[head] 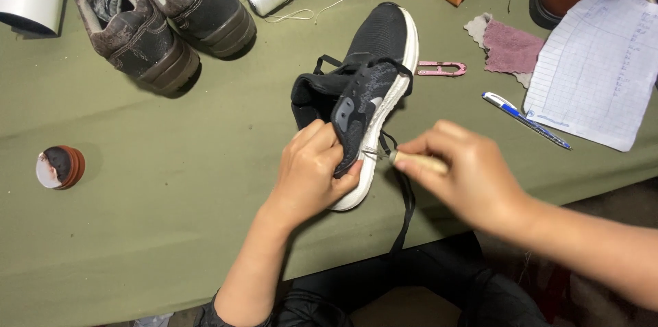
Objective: Hand-stitching the sole of a sneaker to the upper using a stitching awl and thread at a repair bench.
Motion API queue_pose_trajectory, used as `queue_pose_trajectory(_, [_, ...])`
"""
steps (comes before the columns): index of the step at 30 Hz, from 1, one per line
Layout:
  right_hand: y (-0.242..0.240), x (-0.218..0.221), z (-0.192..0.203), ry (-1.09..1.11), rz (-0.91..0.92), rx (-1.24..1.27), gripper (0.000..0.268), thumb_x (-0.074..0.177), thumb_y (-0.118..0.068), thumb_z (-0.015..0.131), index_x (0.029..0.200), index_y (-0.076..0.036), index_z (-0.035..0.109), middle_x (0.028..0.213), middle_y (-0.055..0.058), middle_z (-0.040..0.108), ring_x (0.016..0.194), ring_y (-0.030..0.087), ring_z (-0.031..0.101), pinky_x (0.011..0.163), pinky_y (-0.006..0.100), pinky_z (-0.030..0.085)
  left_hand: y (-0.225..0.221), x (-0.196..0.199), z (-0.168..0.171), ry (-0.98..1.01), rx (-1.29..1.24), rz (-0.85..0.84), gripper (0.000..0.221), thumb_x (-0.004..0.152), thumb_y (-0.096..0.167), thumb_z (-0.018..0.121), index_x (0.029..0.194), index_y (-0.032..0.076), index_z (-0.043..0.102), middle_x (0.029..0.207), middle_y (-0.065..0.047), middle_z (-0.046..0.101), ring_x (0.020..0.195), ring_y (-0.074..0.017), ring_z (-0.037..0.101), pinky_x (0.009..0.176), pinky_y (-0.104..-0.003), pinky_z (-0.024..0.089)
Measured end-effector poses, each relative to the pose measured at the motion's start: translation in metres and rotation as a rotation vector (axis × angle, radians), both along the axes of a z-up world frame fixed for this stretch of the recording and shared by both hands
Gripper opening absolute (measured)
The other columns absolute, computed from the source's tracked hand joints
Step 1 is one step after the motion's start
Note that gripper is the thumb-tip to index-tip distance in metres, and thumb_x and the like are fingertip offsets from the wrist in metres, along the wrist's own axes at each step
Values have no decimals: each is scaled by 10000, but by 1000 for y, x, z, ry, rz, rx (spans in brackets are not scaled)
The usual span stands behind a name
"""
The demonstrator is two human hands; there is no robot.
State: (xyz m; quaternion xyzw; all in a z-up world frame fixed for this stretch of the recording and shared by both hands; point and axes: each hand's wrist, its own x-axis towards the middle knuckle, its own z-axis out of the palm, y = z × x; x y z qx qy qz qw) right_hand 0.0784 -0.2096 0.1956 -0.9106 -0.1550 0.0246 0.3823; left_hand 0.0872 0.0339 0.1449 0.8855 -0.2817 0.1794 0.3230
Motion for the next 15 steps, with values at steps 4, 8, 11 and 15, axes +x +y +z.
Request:
queue_pose_trajectory(4, [-5, -16, -12, -135, 95, -128, 148, 935, -292, 724, 1004, -165, 757, 797, 31, 653, 728, 285, 730, 636, 378, 578, -9, -5, 4, -21, 51, -26, 347, 815, 214, 775, 581, 34, 594, 673, -78, 506, 674, -271, 526, 613, -368, 458])
queue_pose_trajectory(8, [-12, -40, -24, -619, 195, -296, 111, 1013, -191, 671, 1061, -92, 661, 878, 9, 570, 665, 144, 582, 597, 291, 490, -29, -26, 10, -78, 226, 166, 337, 871, 245, 798, 742, 38, 566, 814, -89, 499, 756, -309, 462, 651, -430, 401])
queue_pose_trajectory(11, [-20, -49, -48, -121, 78, -95, 294, 977, -273, 631, 1231, -128, 652, 1066, 21, 686, 896, 174, 697, 806, 312, 534, -48, -45, 3, -133, 283, 323, 295, 823, 275, 845, 949, 74, 668, 823, -80, 551, 817, -315, 506, 679, -443, 401])
queue_pose_trajectory(15, [-22, -74, -85, 232, -95, 58, 358, 971, -289, 596, 1295, -149, 658, 1229, 3, 746, 1119, 151, 702, 944, 294, 494, -74, -63, -5, -254, 296, 397, 187, 992, -28, 584, 1007, 37, 759, 749, -77, 548, 913, -340, 652, 735, -423, 477])
